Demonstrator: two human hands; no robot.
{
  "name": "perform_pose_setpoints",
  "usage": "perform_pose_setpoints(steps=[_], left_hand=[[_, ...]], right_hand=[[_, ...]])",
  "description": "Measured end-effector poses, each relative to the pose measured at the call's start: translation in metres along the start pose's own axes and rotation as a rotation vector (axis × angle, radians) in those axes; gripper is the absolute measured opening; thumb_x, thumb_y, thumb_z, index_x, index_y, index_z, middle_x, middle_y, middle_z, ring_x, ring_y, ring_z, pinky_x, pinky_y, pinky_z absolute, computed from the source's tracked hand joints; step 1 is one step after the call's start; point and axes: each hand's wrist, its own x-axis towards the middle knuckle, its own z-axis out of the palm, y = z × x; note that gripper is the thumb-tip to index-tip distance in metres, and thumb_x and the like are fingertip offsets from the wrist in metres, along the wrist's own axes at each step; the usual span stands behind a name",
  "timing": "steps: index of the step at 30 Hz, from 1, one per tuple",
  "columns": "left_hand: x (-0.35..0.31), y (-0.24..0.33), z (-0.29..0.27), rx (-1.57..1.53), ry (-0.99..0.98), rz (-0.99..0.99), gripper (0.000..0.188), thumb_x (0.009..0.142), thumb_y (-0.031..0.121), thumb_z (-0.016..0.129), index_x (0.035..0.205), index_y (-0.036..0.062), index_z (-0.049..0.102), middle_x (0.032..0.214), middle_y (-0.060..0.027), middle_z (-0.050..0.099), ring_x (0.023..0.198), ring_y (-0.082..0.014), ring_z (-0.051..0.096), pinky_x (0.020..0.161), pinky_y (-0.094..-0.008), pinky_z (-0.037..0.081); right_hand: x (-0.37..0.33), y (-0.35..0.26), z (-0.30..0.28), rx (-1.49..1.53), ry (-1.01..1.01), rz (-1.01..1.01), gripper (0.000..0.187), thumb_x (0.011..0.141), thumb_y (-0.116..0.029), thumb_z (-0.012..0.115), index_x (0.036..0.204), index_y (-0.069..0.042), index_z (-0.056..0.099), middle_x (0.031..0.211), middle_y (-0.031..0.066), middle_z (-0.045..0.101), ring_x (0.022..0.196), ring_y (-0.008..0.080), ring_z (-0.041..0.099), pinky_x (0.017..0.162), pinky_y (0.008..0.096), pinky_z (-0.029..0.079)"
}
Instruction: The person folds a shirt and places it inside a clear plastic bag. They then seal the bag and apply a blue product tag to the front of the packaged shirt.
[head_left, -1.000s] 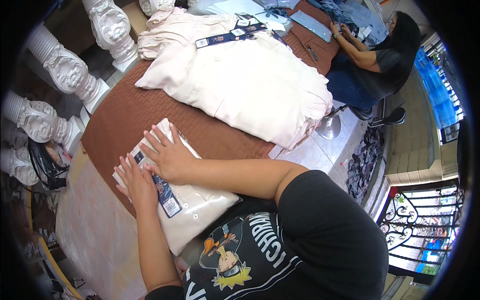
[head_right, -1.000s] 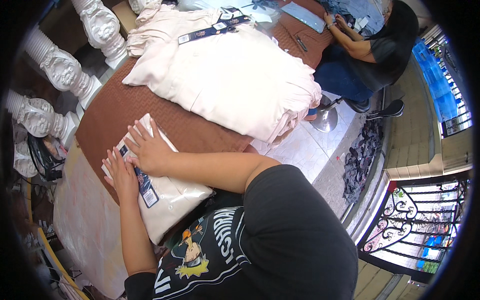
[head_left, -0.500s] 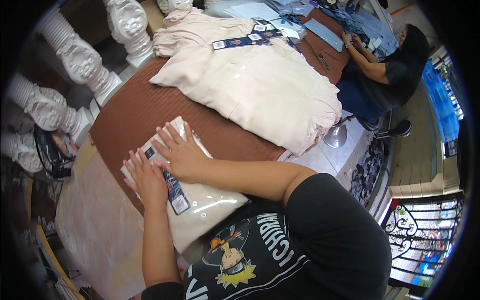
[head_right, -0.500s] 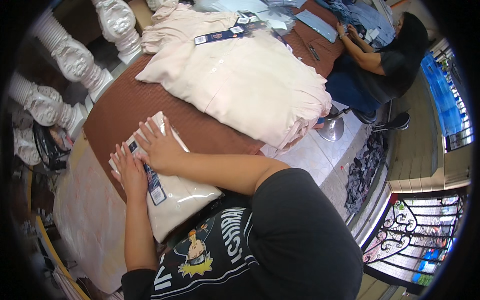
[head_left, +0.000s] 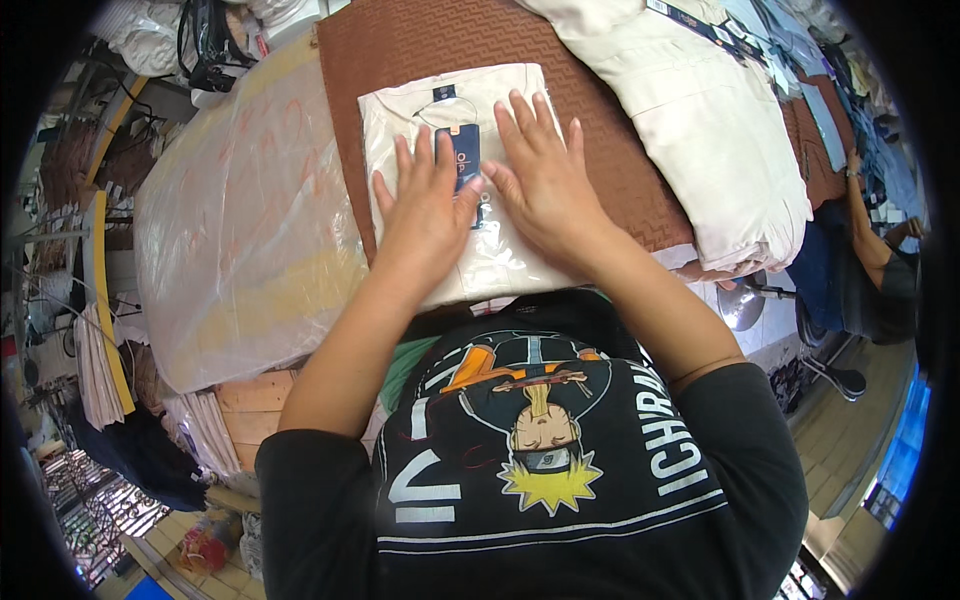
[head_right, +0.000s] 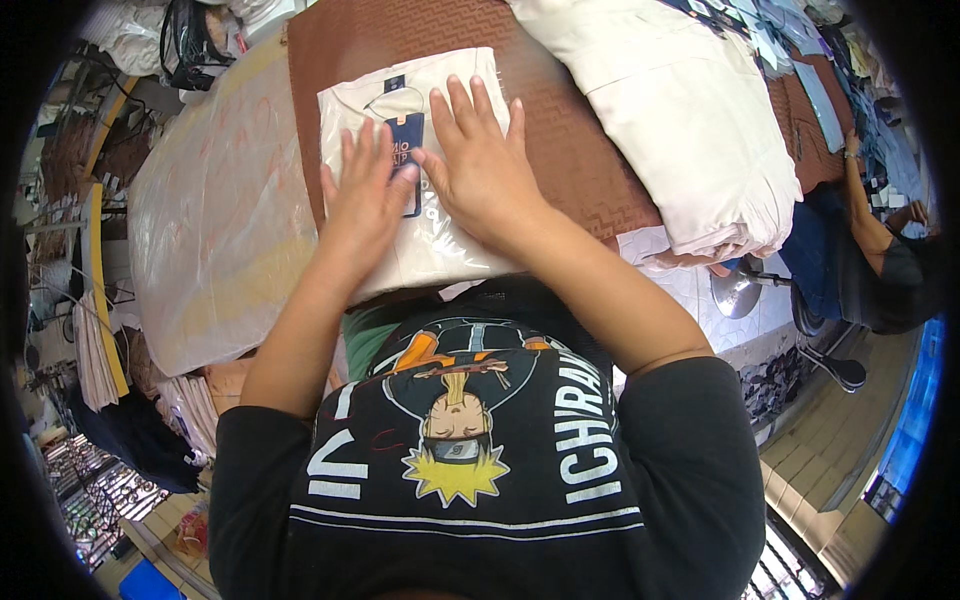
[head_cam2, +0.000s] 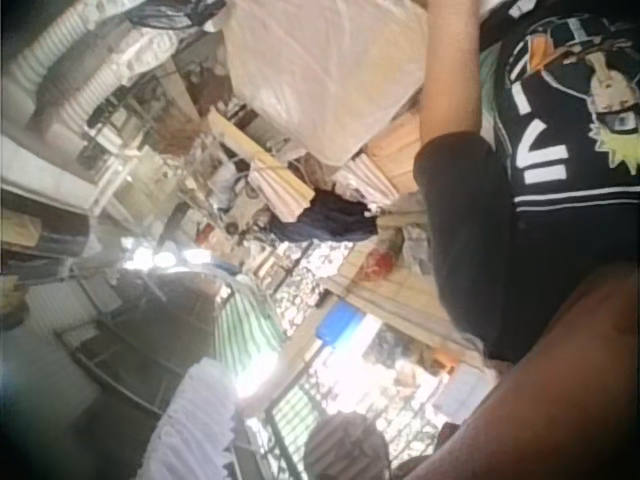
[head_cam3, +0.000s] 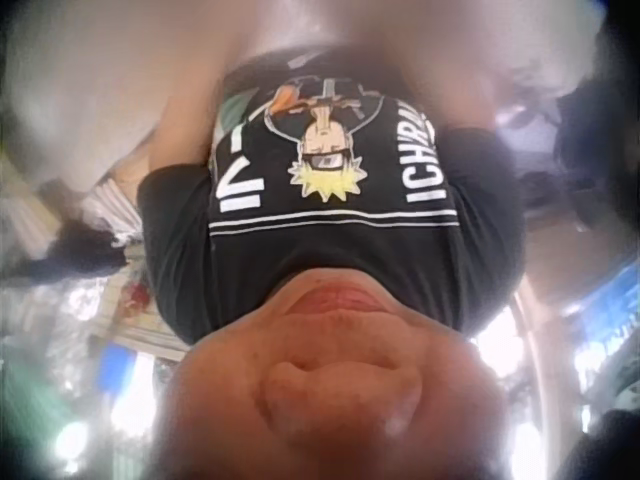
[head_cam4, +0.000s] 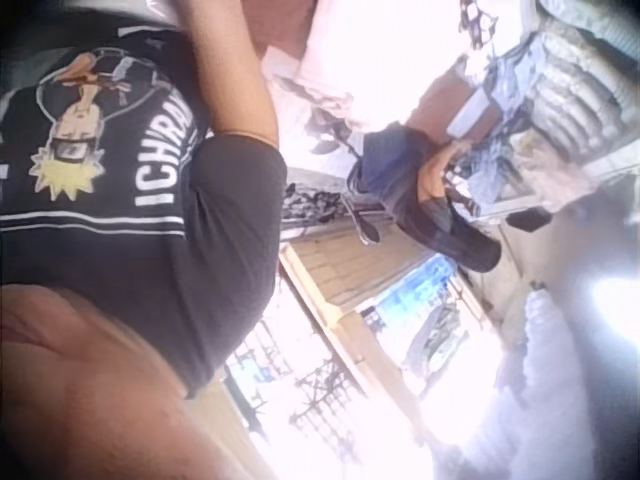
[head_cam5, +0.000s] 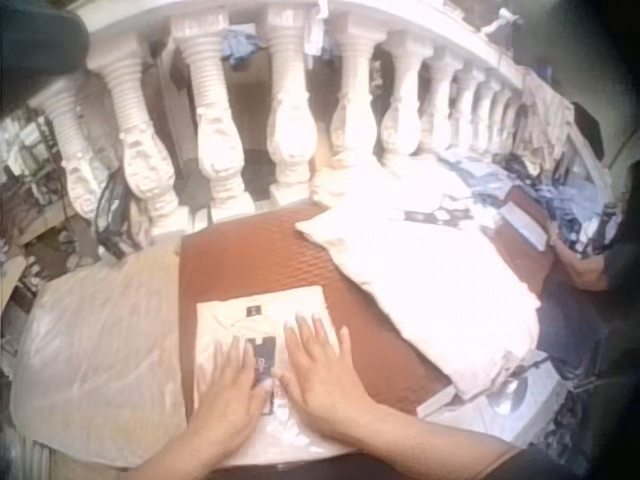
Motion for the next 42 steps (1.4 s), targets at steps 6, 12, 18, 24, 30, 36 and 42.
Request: perform_pose_setpoints(steps=[6,12,18,24,30,36,42], left_hand=[[-0.015,0.002,0.021,0.133,0.088,0.066,0.06,0.094,0.039,0.044,0.14,0.0024,0.036,0.149,-0.0218,0.023,0.139,-0.0402,0.018,0.106,-0.0633,0.012],[-0.017,0.003,0.022,0.135,0.076,0.053,0.061,0.093,0.039,0.046,0.14,0.0025,0.036,0.149,-0.0218,0.023,0.139,-0.0408,0.019,0.105,-0.0644,0.013],[-0.009,0.001,0.01,-0.03,-0.06,-0.004,0.06,0.095,0.04,0.042,0.14,0.0005,0.035,0.149,-0.0225,0.022,0.139,-0.0414,0.018,0.106,-0.0633,0.013],[0.038,-0.012,-0.012,-0.059,0.005,-0.059,0.06,0.097,0.038,0.039,0.141,-0.0014,0.031,0.151,-0.0207,0.02,0.141,-0.037,0.013,0.11,-0.0557,0.01],[0.041,-0.017,0.026,0.094,0.037,-0.069,0.057,0.098,0.035,0.035,0.142,-0.0018,0.03,0.152,-0.0199,0.019,0.142,-0.037,0.011,0.111,-0.0537,0.008],[0.042,-0.016,0.027,0.103,0.037,-0.065,0.059,0.097,0.035,0.037,0.141,-0.004,0.032,0.151,-0.0199,0.02,0.142,-0.0367,0.01,0.112,-0.0535,0.006],[0.041,-0.016,0.028,0.074,0.048,-0.061,0.059,0.097,0.035,0.038,0.14,-0.0045,0.033,0.151,-0.0207,0.02,0.142,-0.0377,0.011,0.111,-0.0555,0.007]], right_hand=[[-0.018,0.0,0.023,-0.079,-0.051,0.022,0.056,0.095,-0.037,0.042,0.141,-0.005,0.036,0.15,0.0187,0.025,0.141,0.0354,0.017,0.109,0.059,0.011],[-0.02,0.0,0.024,-0.089,-0.047,0.02,0.055,0.095,-0.036,0.042,0.14,-0.005,0.036,0.15,0.0185,0.025,0.141,0.0356,0.017,0.109,0.0593,0.01],[-0.014,0.004,0.018,-0.017,-0.127,0.046,0.055,0.094,-0.034,0.044,0.139,-0.004,0.037,0.149,0.0199,0.025,0.14,0.0366,0.017,0.109,0.0598,0.012],[0.031,0.012,0.003,-0.065,0.051,-0.057,0.053,0.094,-0.031,0.046,0.137,0.0,0.038,0.149,0.0186,0.027,0.14,0.035,0.019,0.109,0.0578,0.017],[0.035,0.03,0.045,-0.174,-0.046,0.025,0.058,0.097,-0.038,0.036,0.143,-0.003,0.03,0.152,0.0117,0.023,0.142,0.0261,0.016,0.113,0.0519,0.01],[0.035,0.031,0.048,-0.206,-0.045,0.022,0.058,0.097,-0.038,0.035,0.143,-0.002,0.029,0.152,0.012,0.023,0.142,0.0261,0.017,0.113,0.0516,0.009],[0.035,0.028,0.045,-0.21,-0.065,0.032,0.058,0.098,-0.038,0.034,0.144,-0.003,0.029,0.152,0.0119,0.023,0.142,0.0261,0.017,0.113,0.052,0.008]])
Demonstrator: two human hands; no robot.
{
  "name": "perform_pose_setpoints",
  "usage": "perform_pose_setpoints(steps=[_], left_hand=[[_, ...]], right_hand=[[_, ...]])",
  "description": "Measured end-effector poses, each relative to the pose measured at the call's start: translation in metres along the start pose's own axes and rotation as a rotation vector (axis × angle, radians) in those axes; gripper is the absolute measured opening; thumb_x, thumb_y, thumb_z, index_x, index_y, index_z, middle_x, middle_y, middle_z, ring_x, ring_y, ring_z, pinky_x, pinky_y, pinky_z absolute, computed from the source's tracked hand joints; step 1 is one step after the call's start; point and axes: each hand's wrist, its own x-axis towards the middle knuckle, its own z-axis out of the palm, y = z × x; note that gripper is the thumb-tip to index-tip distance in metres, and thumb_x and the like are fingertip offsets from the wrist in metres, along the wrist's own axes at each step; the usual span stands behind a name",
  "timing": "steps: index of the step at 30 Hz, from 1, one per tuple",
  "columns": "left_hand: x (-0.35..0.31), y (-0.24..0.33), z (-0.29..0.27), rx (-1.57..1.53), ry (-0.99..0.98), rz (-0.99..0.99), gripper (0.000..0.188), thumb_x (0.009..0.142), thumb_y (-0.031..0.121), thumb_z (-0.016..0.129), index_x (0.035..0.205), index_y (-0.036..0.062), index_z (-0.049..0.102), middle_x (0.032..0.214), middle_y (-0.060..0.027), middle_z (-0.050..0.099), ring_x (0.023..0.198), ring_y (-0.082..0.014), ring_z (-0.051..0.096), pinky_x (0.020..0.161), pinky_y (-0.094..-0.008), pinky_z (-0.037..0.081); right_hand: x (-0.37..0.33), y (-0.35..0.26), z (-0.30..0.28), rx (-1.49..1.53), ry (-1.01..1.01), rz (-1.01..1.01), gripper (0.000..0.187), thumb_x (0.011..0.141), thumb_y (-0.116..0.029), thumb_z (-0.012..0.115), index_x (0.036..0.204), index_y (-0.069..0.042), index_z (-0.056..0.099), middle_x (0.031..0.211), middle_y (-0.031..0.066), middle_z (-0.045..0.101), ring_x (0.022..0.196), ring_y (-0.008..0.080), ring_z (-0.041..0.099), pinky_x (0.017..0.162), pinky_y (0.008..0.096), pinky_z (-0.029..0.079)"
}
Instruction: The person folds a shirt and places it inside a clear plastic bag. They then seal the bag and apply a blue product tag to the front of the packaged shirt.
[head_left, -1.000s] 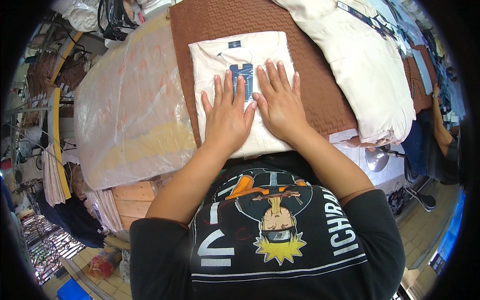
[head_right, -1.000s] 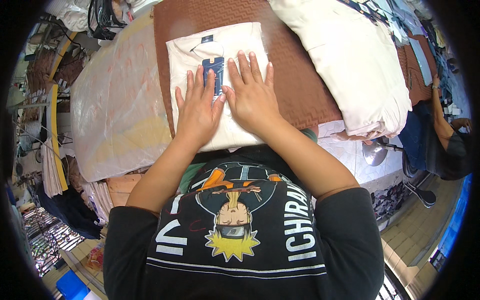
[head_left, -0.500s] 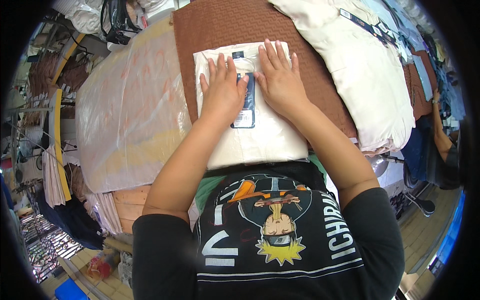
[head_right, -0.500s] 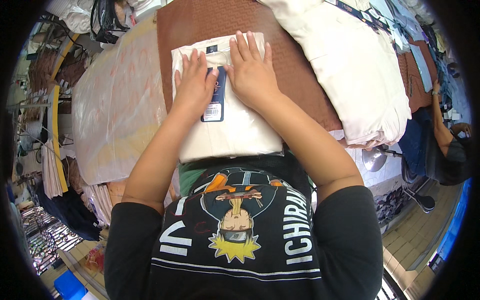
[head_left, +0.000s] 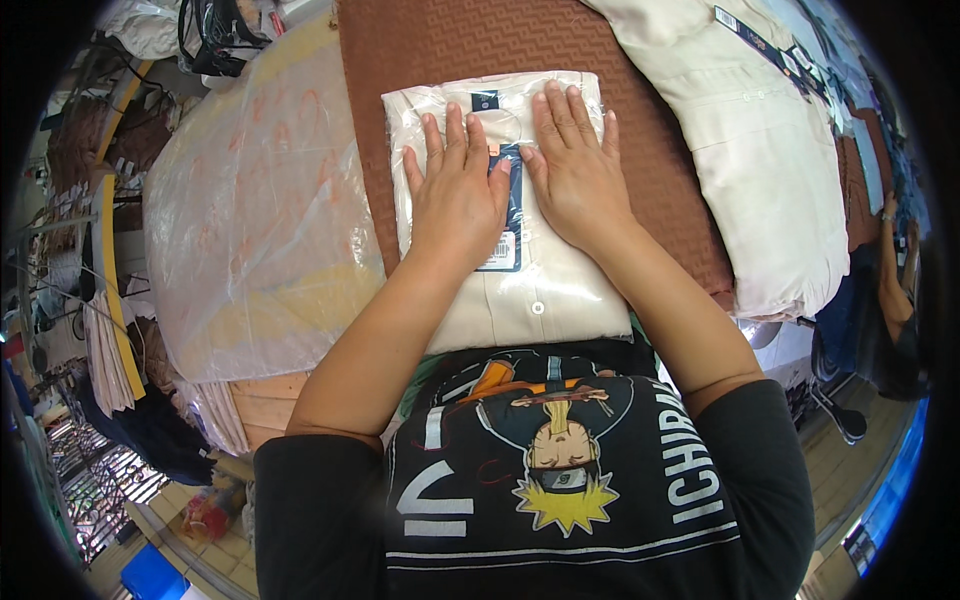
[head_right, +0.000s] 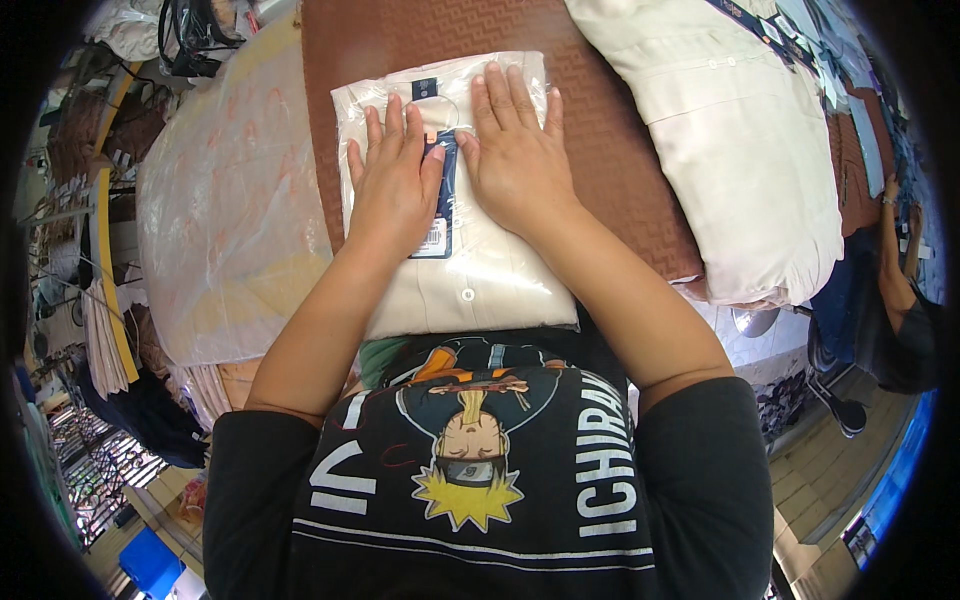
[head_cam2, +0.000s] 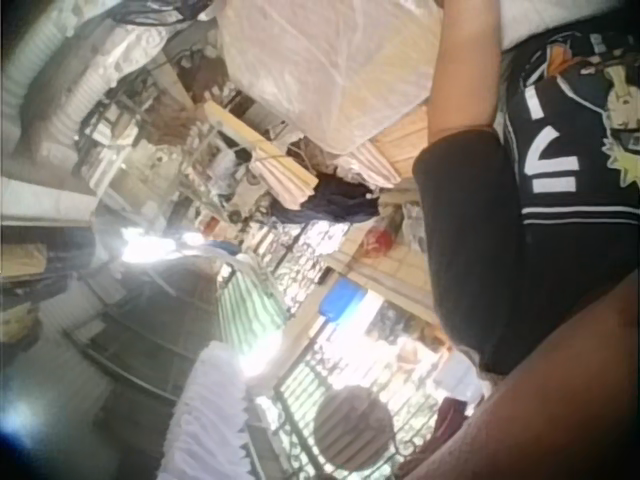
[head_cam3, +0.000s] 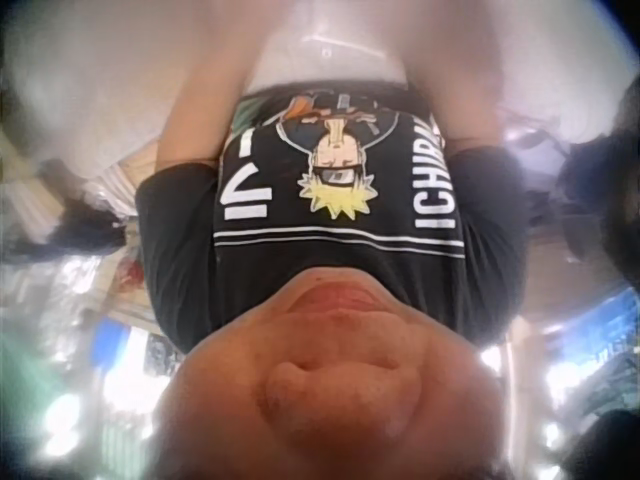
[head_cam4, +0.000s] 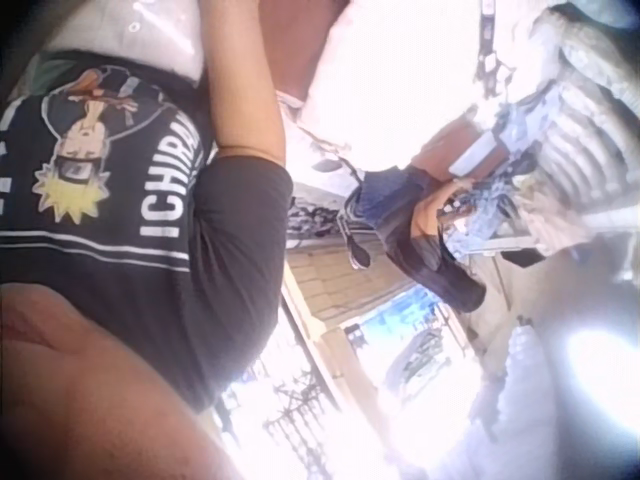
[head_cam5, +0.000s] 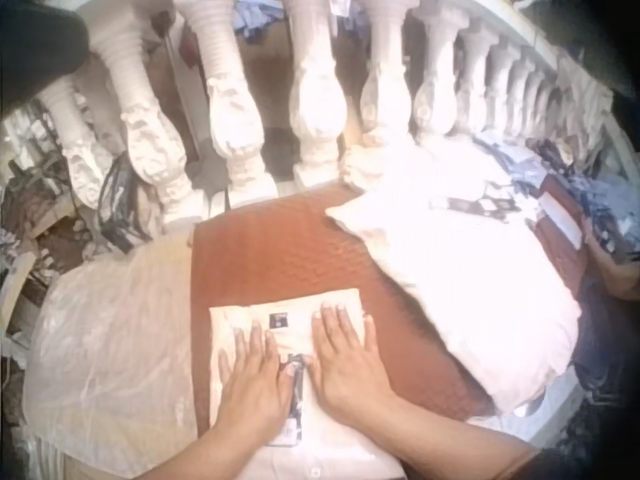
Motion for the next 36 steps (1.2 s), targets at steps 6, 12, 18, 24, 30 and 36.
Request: perform_pose_setpoints(steps=[6,12,18,24,30,36], left_hand=[[0.0,-0.002,0.001,-0.007,-0.017,-0.003,0.06,0.097,0.037,0.038,0.14,-0.0037,0.032,0.151,-0.0202,0.019,0.142,-0.0384,0.01,0.111,-0.0571,0.007],[0.035,-0.043,-0.036,0.102,-0.072,-0.265,0.061,0.095,0.044,0.04,0.142,0.0053,0.035,0.152,-0.0165,0.021,0.142,-0.0356,0.013,0.109,-0.0575,0.014],[0.079,-0.104,-0.028,-0.196,0.05,-0.106,0.045,0.09,0.034,0.056,0.122,0.0024,0.058,0.117,-0.018,0.061,0.107,-0.0275,0.059,0.093,-0.0325,0.043],[0.1,-0.101,-0.03,-0.393,-0.164,-0.226,0.033,0.084,0.032,0.064,0.107,0.0087,0.068,0.105,-0.0134,0.066,0.095,-0.0262,0.063,0.087,-0.0338,0.047],[0.088,-0.114,-0.03,-0.464,0.069,-0.291,0.043,0.085,0.035,0.065,0.118,0.0068,0.06,0.105,-0.0086,0.065,0.093,-0.0186,0.062,0.082,-0.0303,0.048],[-0.025,-0.071,-0.082,-0.866,-0.235,-0.658,0.052,0.087,0.044,0.062,0.124,0.0072,0.055,0.111,-0.0039,0.061,0.099,-0.0142,0.058,0.08,-0.0291,0.046]], right_hand=[[0.001,0.001,0.002,0.004,0.017,-0.01,0.058,0.097,-0.037,0.037,0.142,-0.003,0.031,0.151,0.013,0.025,0.141,0.0275,0.019,0.112,0.054,0.011],[0.014,0.027,-0.025,0.217,0.018,0.058,0.055,0.095,-0.034,0.045,0.14,-0.005,0.036,0.148,0.0156,0.03,0.14,0.0304,0.021,0.11,0.0559,0.016],[0.043,0.057,-0.03,0.268,0.11,0.132,0.039,0.088,-0.026,0.059,0.119,-0.003,0.059,0.13,0.0184,0.051,0.114,0.0339,0.053,0.095,0.0367,0.042],[0.056,0.074,-0.018,0.319,0.061,0.256,0.033,0.084,-0.025,0.064,0.112,-0.007,0.065,0.114,0.014,0.061,0.095,0.0276,0.062,0.083,0.0348,0.049],[0.054,0.084,-0.014,0.338,0.219,0.279,0.033,0.085,-0.023,0.064,0.112,-0.005,0.064,0.101,0.0106,0.065,0.087,0.0221,0.064,0.079,0.033,0.049],[-0.022,0.085,-0.056,0.895,-0.084,0.599,0.037,0.087,-0.029,0.06,0.112,-0.002,0.062,0.096,0.0107,0.066,0.084,0.0223,0.064,0.075,0.0319,0.051]])
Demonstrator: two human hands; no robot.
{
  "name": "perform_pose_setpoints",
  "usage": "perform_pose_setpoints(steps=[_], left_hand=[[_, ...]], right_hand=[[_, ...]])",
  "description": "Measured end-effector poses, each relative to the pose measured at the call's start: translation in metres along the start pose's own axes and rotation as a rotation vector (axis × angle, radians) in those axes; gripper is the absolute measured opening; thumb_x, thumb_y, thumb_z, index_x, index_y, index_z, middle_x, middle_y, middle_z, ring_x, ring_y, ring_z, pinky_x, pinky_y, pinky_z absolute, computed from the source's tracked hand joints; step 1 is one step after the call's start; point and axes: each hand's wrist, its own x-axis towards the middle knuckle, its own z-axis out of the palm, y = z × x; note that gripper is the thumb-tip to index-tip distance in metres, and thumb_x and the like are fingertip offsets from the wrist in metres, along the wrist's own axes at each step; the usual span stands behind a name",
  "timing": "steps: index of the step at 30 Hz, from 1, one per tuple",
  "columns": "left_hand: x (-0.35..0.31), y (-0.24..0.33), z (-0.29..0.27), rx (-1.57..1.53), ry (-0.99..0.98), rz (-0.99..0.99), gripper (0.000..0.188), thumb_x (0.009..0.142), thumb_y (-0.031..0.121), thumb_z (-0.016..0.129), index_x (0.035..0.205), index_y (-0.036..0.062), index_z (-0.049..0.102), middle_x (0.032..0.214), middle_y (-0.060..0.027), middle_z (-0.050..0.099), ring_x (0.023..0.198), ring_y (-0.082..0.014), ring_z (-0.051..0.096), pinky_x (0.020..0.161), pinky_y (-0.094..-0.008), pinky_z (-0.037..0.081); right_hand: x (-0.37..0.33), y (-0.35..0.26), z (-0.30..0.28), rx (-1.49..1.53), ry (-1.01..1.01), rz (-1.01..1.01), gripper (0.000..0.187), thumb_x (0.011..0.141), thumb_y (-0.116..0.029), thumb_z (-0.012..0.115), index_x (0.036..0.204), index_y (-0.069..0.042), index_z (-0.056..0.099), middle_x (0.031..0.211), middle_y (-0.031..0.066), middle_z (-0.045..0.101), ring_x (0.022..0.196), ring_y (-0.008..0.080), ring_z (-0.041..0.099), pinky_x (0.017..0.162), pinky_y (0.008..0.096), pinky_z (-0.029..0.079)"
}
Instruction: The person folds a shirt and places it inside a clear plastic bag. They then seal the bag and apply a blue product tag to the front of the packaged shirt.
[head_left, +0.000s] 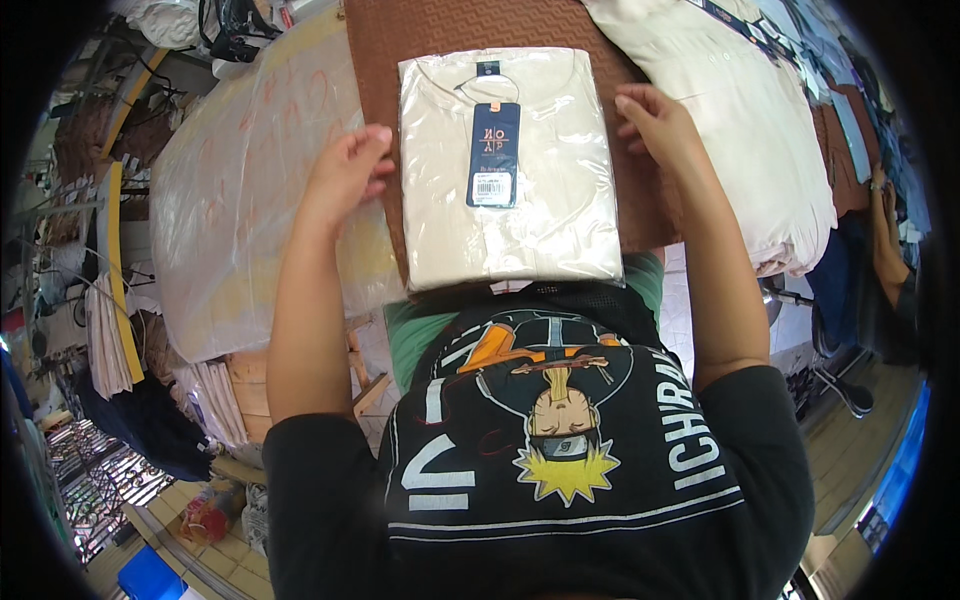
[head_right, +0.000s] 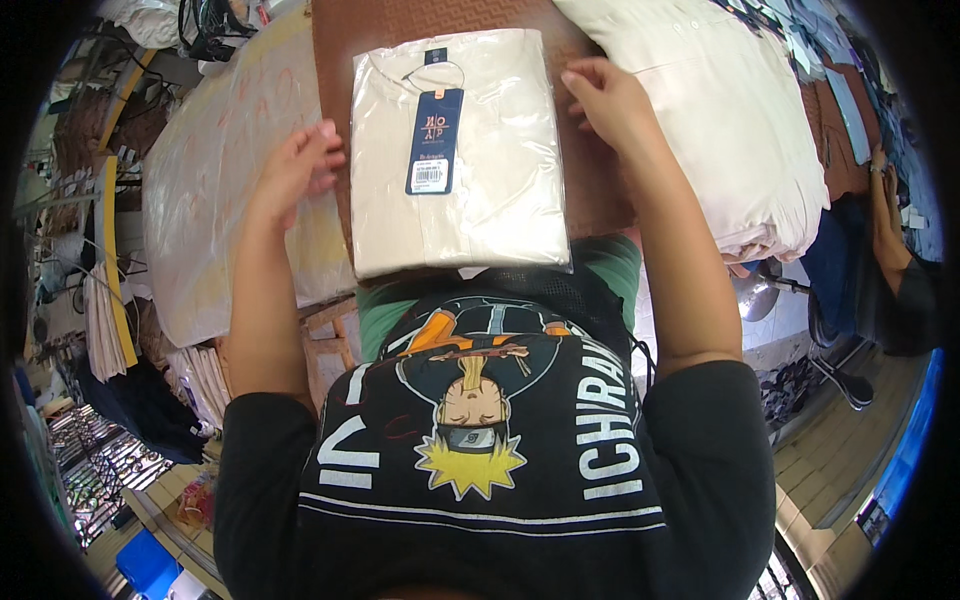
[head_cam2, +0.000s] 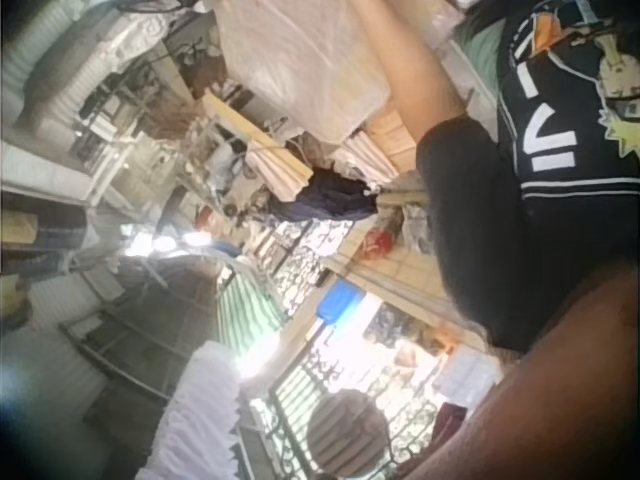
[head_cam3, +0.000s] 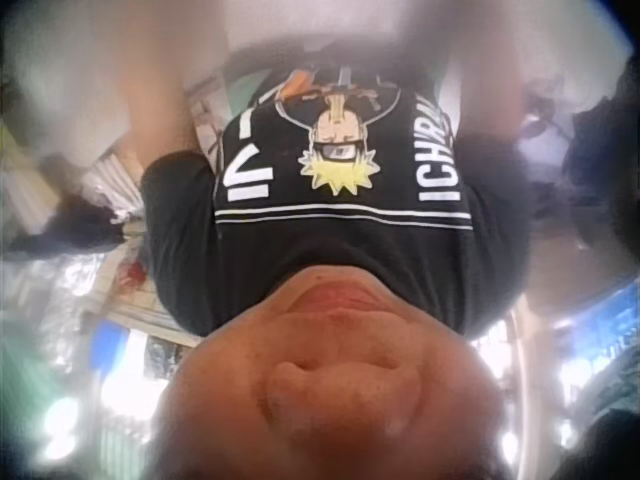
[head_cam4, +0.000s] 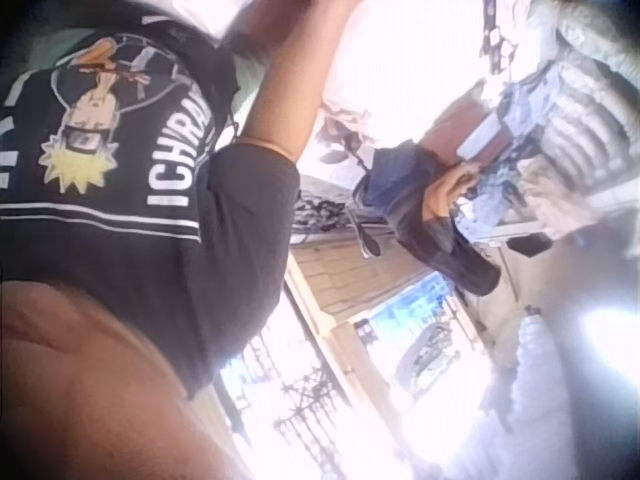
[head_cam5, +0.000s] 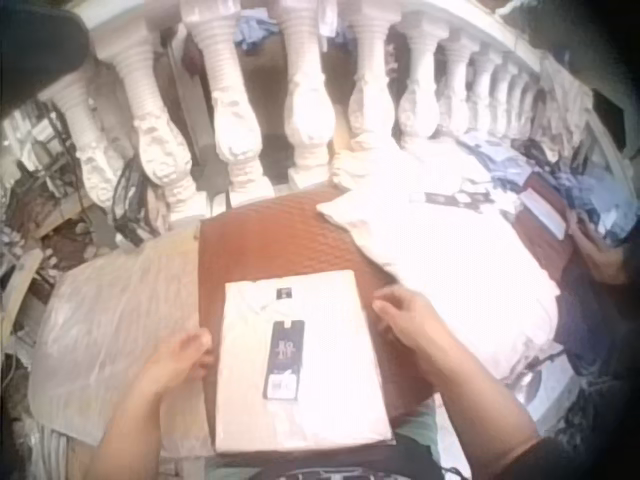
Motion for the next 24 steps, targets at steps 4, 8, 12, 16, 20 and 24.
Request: perform_pose_setpoints(steps=[4,8,12,16,20,24], left_hand=[[-0.031,-0.024,0.011,-0.095,-0.134,-0.066,0.052,0.087,0.04,0.063,0.124,0.0043,0.053,0.11,-0.0051,0.061,0.096,-0.0135,0.059,0.077,-0.0258,0.047],[-0.029,-0.022,0.027,-0.166,-0.197,0.054,0.052,0.083,0.025,0.069,0.123,-0.0016,0.049,0.109,-0.01,0.061,0.092,-0.0153,0.061,0.077,-0.0278,0.05],[-0.034,-0.004,0.022,-0.292,-0.242,0.208,0.056,0.079,0.014,0.072,0.125,-0.0024,0.046,0.11,-0.0141,0.061,0.094,-0.0183,0.062,0.082,-0.031,0.051],[-0.044,0.052,-0.03,-0.137,-0.218,0.438,0.056,0.08,0.018,0.071,0.126,-0.0022,0.045,0.114,-0.0141,0.06,0.098,-0.0187,0.061,0.084,-0.03,0.05],[-0.033,0.095,-0.066,0.095,0.12,0.638,0.062,0.082,0.024,0.07,0.133,0.0004,0.043,0.123,-0.014,0.056,0.11,-0.0193,0.055,0.095,-0.0319,0.043],[-0.027,0.063,-0.066,-0.007,0.293,0.523,0.068,0.082,0.03,0.07,0.137,0.0039,0.04,0.136,-0.0146,0.046,0.124,-0.0206,0.045,0.103,-0.0344,0.034]], right_hand=[[-0.041,-0.012,-0.006,0.204,-0.254,0.216,0.041,0.09,-0.029,0.06,0.121,-0.002,0.055,0.093,0.0062,0.064,0.075,0.0097,0.061,0.063,0.0211,0.049],[-0.047,-0.017,0.009,0.07,-0.392,0.089,0.038,0.087,-0.028,0.061,0.113,0.0,0.059,0.091,0.0072,0.064,0.071,0.0127,0.06,0.06,0.0235,0.05],[-0.057,-0.026,0.011,0.133,-0.348,-0.084,0.04,0.086,-0.027,0.063,0.116,-0.001,0.056,0.088,0.0039,0.066,0.072,0.0085,0.061,0.056,0.0208,0.046],[-0.086,-0.074,0.003,0.214,-0.243,-0.282,0.037,0.087,-0.025,0.064,0.115,-0.001,0.056,0.086,0.0049,0.065,0.071,0.0081,0.062,0.055,0.0192,0.049],[-0.106,-0.095,0.023,0.401,-0.271,-0.252,0.035,0.088,-0.027,0.064,0.112,-0.002,0.055,0.085,0.0061,0.064,0.072,0.0082,0.063,0.06,0.0203,0.055],[-0.115,-0.035,0.06,0.446,-0.608,0.219,0.032,0.09,-0.025,0.062,0.11,-0.001,0.056,0.094,0.0103,0.066,0.071,0.0151,0.066,0.061,0.0236,0.054]])
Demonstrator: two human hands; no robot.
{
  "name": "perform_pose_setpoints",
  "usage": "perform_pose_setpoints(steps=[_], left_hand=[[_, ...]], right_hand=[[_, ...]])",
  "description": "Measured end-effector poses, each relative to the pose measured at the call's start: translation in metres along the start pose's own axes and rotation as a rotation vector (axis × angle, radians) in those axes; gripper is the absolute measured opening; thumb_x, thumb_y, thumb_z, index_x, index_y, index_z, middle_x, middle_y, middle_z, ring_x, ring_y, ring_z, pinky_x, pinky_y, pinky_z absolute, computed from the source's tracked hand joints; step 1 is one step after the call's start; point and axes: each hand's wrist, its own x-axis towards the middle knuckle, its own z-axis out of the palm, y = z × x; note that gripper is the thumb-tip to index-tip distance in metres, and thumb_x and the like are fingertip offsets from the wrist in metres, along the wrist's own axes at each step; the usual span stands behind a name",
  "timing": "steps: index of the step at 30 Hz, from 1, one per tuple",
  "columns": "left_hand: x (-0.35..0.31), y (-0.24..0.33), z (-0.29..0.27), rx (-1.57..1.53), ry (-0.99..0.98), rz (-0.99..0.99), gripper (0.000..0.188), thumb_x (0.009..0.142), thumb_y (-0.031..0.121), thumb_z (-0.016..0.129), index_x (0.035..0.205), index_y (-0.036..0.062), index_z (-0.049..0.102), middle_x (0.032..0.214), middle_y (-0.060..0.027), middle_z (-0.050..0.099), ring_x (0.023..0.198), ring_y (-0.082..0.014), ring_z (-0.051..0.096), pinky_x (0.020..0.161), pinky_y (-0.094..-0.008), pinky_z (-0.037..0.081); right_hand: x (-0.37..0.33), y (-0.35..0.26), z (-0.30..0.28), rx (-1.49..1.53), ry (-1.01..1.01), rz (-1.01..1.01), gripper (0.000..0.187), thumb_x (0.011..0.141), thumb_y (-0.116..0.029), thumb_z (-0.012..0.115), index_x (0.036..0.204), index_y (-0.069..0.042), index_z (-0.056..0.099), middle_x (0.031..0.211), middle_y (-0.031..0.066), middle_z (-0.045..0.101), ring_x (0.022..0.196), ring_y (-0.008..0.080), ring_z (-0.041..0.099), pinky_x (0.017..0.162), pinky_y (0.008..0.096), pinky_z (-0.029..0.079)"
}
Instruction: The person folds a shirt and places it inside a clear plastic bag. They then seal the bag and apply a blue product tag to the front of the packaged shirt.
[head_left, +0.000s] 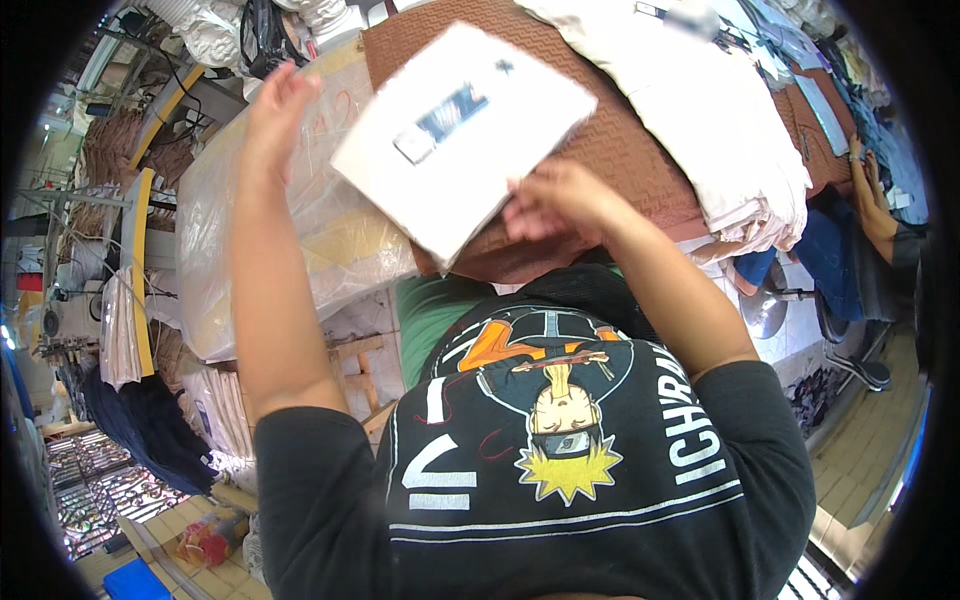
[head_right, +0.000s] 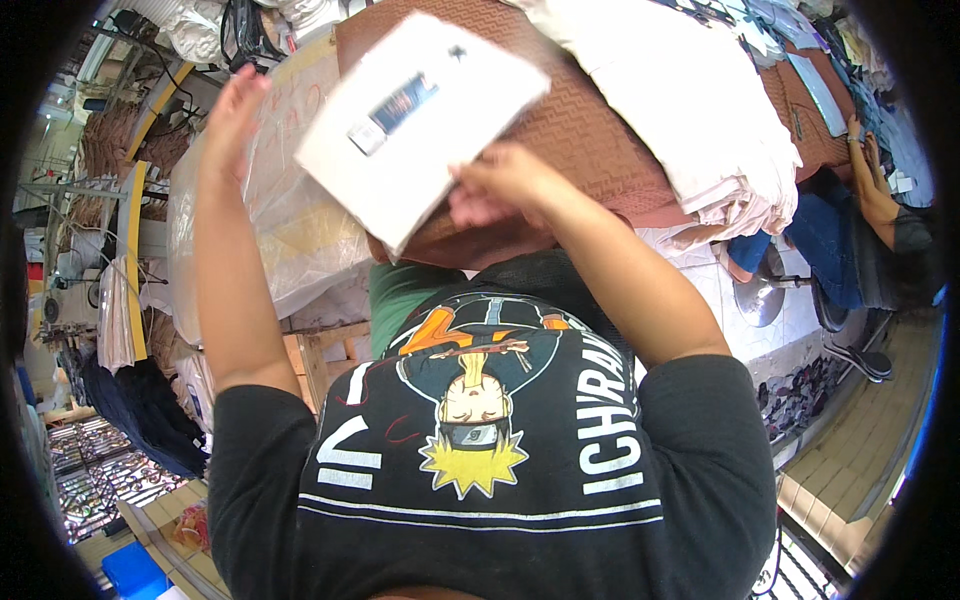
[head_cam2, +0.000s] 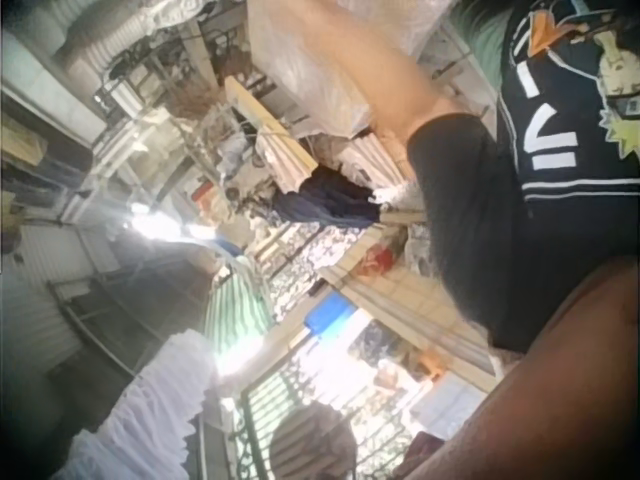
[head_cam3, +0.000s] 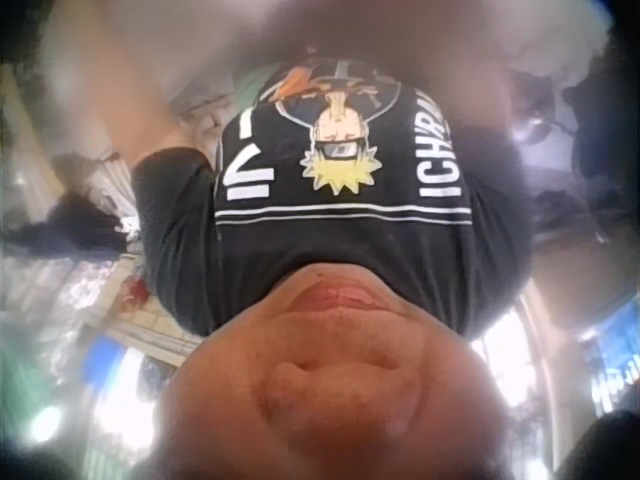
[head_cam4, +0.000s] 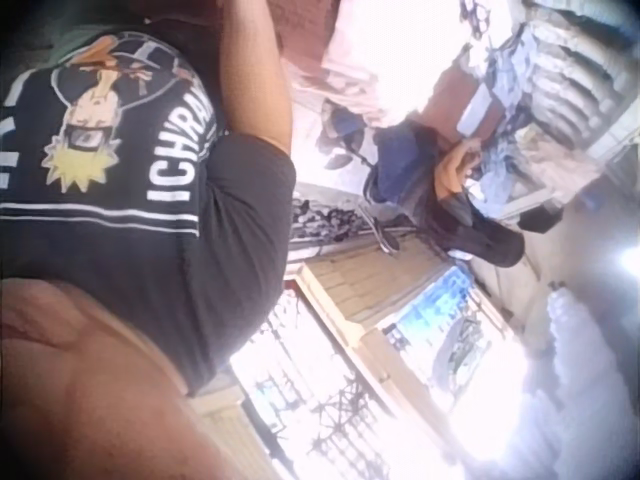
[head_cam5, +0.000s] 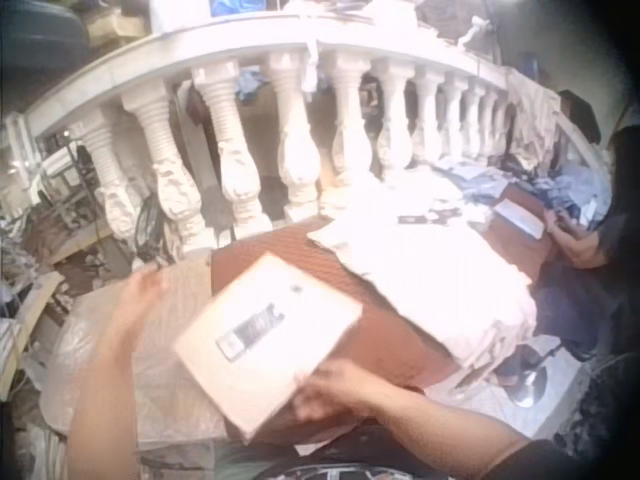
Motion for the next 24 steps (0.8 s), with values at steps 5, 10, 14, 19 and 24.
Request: perform_pose_setpoints(steps=[5,10,14,19,24], left_hand=[[-0.069,-0.088,0.002,-0.168,-0.003,-0.353,0.067,0.083,0.034,0.069,0.137,0.0092,0.039,0.128,-0.006,0.051,0.118,-0.0201,0.047,0.095,-0.0406,0.037],[-0.101,-0.095,0.035,-0.358,-0.136,-0.577,0.067,0.084,0.032,0.069,0.135,0.0017,0.037,0.116,-0.0075,0.056,0.106,-0.0193,0.055,0.085,-0.0343,0.044],[-0.097,-0.101,0.037,-0.367,-0.236,-0.575,0.058,0.083,0.032,0.069,0.125,0.0001,0.046,0.105,-0.0074,0.06,0.092,-0.016,0.058,0.078,-0.0297,0.048],[-0.085,-0.103,0.049,-0.363,-0.214,-0.52,0.048,0.083,0.028,0.069,0.119,0.0007,0.051,0.102,-0.0081,0.062,0.087,-0.0164,0.06,0.078,-0.0309,0.05],[-0.08,-0.104,0.055,-0.487,-0.157,-0.487,0.058,0.082,0.015,0.07,0.128,-0.0015,0.04,0.104,-0.0121,0.061,0.094,-0.02,0.062,0.073,-0.0346,0.055]], right_hand=[[-0.046,-0.005,-0.024,-0.34,-0.268,0.084,0.038,0.087,-0.024,0.065,0.116,-0.001,0.056,0.099,0.0082,0.066,0.077,0.0134,0.066,0.069,0.0231,0.051],[-0.114,-0.067,-0.003,-0.328,-1.275,-0.68,0.04,0.08,-0.025,0.073,0.111,-0.002,0.064,0.109,0.0154,0.062,0.1,0.0296,0.058,0.087,0.0399,0.045],[-0.178,-0.1,0.029,-0.545,-1.518,-0.888,0.028,0.095,-0.017,0.041,0.101,-0.002,0.064,0.118,0.0213,0.055,0.105,0.0314,0.056,0.09,0.0396,0.044],[-0.233,-0.118,0.032,-0.876,-1.328,-0.884,0.022,0.092,-0.012,0.042,0.093,-0.006,0.064,0.115,0.0127,0.059,0.102,0.0224,0.058,0.092,0.0357,0.043],[-0.275,-0.138,0.039,-1.078,-1.302,-1.042,0.018,0.091,-0.013,0.047,0.092,-0.013,0.065,0.112,0.0038,0.062,0.099,0.0151,0.059,0.095,0.0314,0.042]])
